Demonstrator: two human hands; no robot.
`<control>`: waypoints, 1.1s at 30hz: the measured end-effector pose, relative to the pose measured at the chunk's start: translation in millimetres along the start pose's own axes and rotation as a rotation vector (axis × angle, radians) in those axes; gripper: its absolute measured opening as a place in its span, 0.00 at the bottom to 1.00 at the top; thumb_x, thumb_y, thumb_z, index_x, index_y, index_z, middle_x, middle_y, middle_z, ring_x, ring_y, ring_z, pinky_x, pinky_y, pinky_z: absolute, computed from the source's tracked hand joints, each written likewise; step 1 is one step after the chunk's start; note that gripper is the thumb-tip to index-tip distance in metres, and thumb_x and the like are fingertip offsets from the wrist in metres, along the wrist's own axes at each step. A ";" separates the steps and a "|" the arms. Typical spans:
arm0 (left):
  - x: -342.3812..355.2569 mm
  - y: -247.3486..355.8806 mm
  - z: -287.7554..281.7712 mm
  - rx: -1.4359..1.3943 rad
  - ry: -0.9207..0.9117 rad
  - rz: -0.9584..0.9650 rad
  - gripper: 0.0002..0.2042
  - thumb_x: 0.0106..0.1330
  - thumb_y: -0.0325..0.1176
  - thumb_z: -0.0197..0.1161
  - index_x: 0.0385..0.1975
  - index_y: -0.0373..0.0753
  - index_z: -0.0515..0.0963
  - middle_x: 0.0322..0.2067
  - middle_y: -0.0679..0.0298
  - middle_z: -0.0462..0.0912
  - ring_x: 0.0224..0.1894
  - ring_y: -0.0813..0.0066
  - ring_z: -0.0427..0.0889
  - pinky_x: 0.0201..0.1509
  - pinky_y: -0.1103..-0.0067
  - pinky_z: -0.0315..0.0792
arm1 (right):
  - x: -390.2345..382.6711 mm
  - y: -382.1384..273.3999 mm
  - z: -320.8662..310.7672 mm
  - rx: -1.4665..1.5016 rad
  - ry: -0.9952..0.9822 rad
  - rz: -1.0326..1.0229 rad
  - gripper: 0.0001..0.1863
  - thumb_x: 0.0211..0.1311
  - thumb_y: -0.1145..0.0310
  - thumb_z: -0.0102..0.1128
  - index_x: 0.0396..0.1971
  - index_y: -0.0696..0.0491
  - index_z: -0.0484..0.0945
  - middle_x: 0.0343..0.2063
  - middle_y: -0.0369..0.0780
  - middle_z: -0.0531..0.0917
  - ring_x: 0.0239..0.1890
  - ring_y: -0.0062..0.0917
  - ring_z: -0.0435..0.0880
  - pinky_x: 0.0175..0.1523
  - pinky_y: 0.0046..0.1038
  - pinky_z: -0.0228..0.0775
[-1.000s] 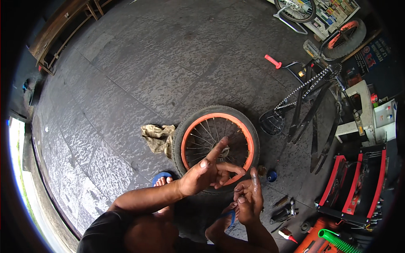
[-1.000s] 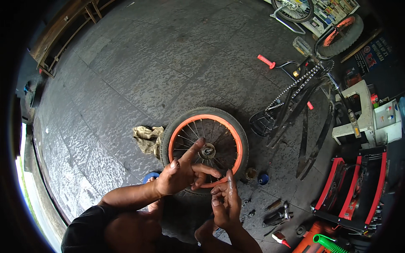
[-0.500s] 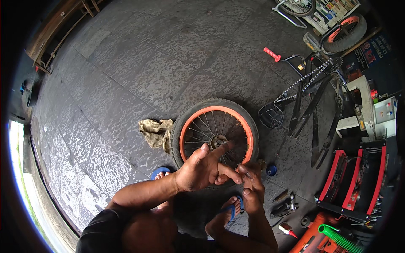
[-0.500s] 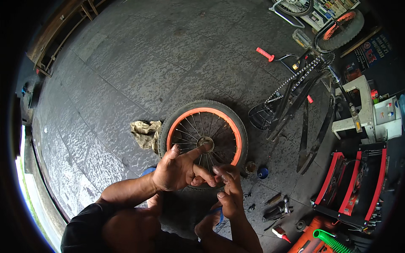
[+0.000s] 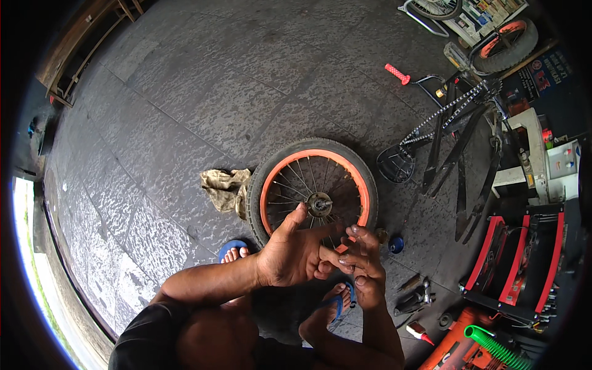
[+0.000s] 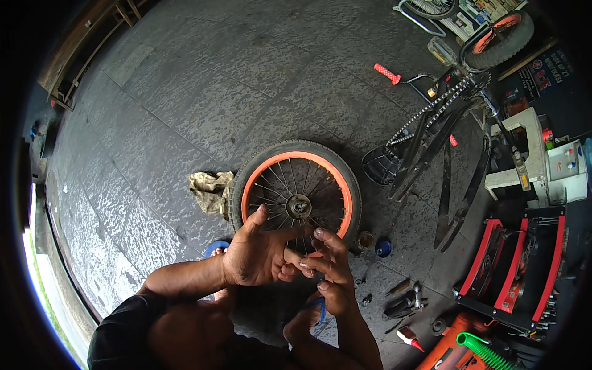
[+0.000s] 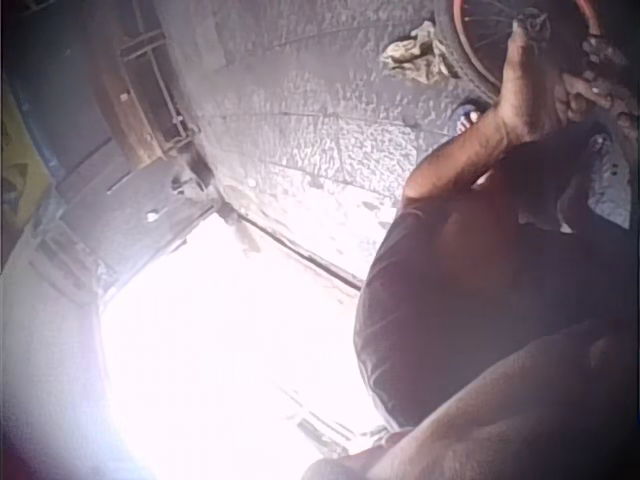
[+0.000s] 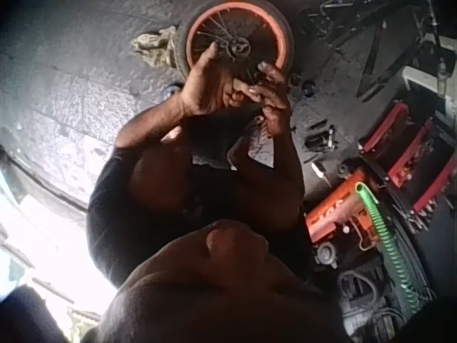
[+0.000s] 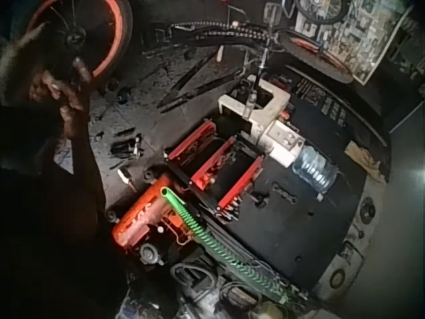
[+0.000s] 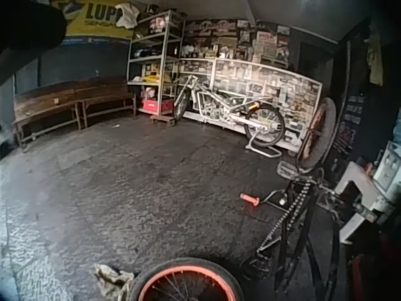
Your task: The person handles and greases bearing parts from a bicycle wheel by hand, wipes their hands with a cloth, and works on the wheel axle using pliers.
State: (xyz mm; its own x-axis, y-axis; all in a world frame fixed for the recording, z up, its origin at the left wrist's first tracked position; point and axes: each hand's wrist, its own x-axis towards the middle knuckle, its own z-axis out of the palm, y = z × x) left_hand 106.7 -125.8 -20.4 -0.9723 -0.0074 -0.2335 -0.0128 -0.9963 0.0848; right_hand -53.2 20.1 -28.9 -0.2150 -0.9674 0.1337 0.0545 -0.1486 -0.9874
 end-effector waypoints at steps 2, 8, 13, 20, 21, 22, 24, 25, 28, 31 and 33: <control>0.7 -1.6 0.3 -0.051 0.001 -0.017 0.57 0.54 0.81 0.44 0.73 0.38 0.45 0.44 0.40 0.83 0.32 0.67 0.75 0.40 0.80 0.64 | -0.2 2.9 -1.6 0.023 -0.002 -0.019 0.23 0.59 0.54 0.49 0.47 0.51 0.83 0.69 0.46 0.57 0.72 0.41 0.55 0.71 0.47 0.51; 0.3 -2.9 -1.0 -0.134 0.018 -0.004 0.57 0.54 0.81 0.43 0.73 0.37 0.47 0.46 0.43 0.83 0.32 0.67 0.73 0.42 0.77 0.65 | 2.4 5.4 -0.7 0.070 0.005 -0.045 0.23 0.63 0.52 0.49 0.45 0.52 0.83 0.70 0.48 0.55 0.72 0.44 0.55 0.71 0.51 0.51; -2.6 -2.1 10.9 -0.137 0.043 0.042 0.55 0.55 0.81 0.43 0.71 0.38 0.49 0.47 0.44 0.82 0.34 0.69 0.73 0.44 0.76 0.65 | 4.4 5.4 -0.7 0.037 0.038 -0.128 0.22 0.64 0.51 0.49 0.42 0.54 0.83 0.70 0.48 0.55 0.71 0.45 0.58 0.70 0.50 0.54; 13.8 4.9 -18.0 0.278 -0.011 0.472 0.56 0.49 0.86 0.39 0.73 0.51 0.50 0.52 0.55 0.74 0.48 0.68 0.72 0.53 0.72 0.63 | -3.1 -36.6 -4.5 0.288 0.133 0.118 0.33 0.64 0.54 0.53 0.66 0.52 0.61 0.42 0.47 0.74 0.35 0.28 0.75 0.40 0.31 0.68; 19.8 2.8 -25.6 0.476 0.002 0.528 0.59 0.47 0.87 0.39 0.75 0.50 0.46 0.54 0.56 0.72 0.50 0.69 0.71 0.54 0.72 0.63 | -0.1 -46.8 -3.4 0.617 -0.008 0.238 0.38 0.65 0.56 0.50 0.72 0.50 0.52 0.38 0.48 0.75 0.29 0.28 0.75 0.36 0.30 0.68; 23.3 0.5 -33.7 0.588 -0.034 0.565 0.64 0.43 0.87 0.44 0.76 0.48 0.36 0.57 0.56 0.68 0.50 0.71 0.69 0.55 0.72 0.63 | 3.3 -47.4 6.4 0.630 -0.007 0.233 0.38 0.65 0.56 0.50 0.72 0.50 0.52 0.38 0.48 0.75 0.29 0.28 0.75 0.36 0.30 0.68; 31.5 -1.1 -31.5 0.719 -0.078 0.602 0.65 0.45 0.86 0.47 0.76 0.47 0.33 0.57 0.56 0.66 0.50 0.70 0.67 0.56 0.71 0.63 | 6.2 -50.1 26.0 1.159 -0.276 0.377 0.42 0.68 0.58 0.43 0.76 0.45 0.33 0.35 0.49 0.73 0.23 0.28 0.72 0.31 0.30 0.67; 32.9 -0.9 -30.8 0.844 -0.123 0.647 0.65 0.46 0.84 0.49 0.75 0.45 0.30 0.57 0.56 0.64 0.49 0.69 0.66 0.57 0.70 0.62 | 6.4 -44.4 30.4 1.179 -0.330 0.451 0.41 0.69 0.58 0.38 0.75 0.41 0.28 0.36 0.49 0.73 0.23 0.29 0.71 0.31 0.30 0.67; 32.8 4.2 -21.3 0.916 -0.114 0.624 0.69 0.42 0.82 0.58 0.75 0.44 0.30 0.56 0.55 0.64 0.50 0.68 0.66 0.60 0.68 0.62 | 2.9 -37.8 42.7 1.298 -0.224 0.500 0.40 0.69 0.58 0.37 0.75 0.41 0.29 0.37 0.49 0.72 0.23 0.29 0.71 0.31 0.30 0.67; 31.0 5.4 -19.8 0.926 -0.088 0.604 0.70 0.40 0.79 0.64 0.75 0.43 0.31 0.56 0.56 0.64 0.50 0.68 0.66 0.61 0.68 0.61 | 5.2 -36.3 46.5 1.422 -0.211 0.445 0.37 0.71 0.64 0.40 0.76 0.45 0.38 0.36 0.49 0.74 0.23 0.29 0.72 0.31 0.28 0.69; 30.6 6.3 -20.9 0.904 -0.065 0.589 0.71 0.40 0.77 0.67 0.75 0.43 0.32 0.56 0.56 0.64 0.50 0.68 0.66 0.61 0.68 0.61 | 2.2 -32.2 48.0 1.394 -0.236 0.491 0.36 0.71 0.63 0.41 0.75 0.45 0.41 0.36 0.49 0.74 0.23 0.29 0.73 0.30 0.28 0.69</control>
State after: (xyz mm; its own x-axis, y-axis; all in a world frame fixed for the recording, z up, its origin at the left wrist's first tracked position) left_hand 81.7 -134.1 -47.2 -0.8923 -0.4332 0.1275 0.3192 -0.4054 0.8566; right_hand -8.6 13.0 7.3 0.2509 -0.9674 -0.0337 0.9639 0.2529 -0.0834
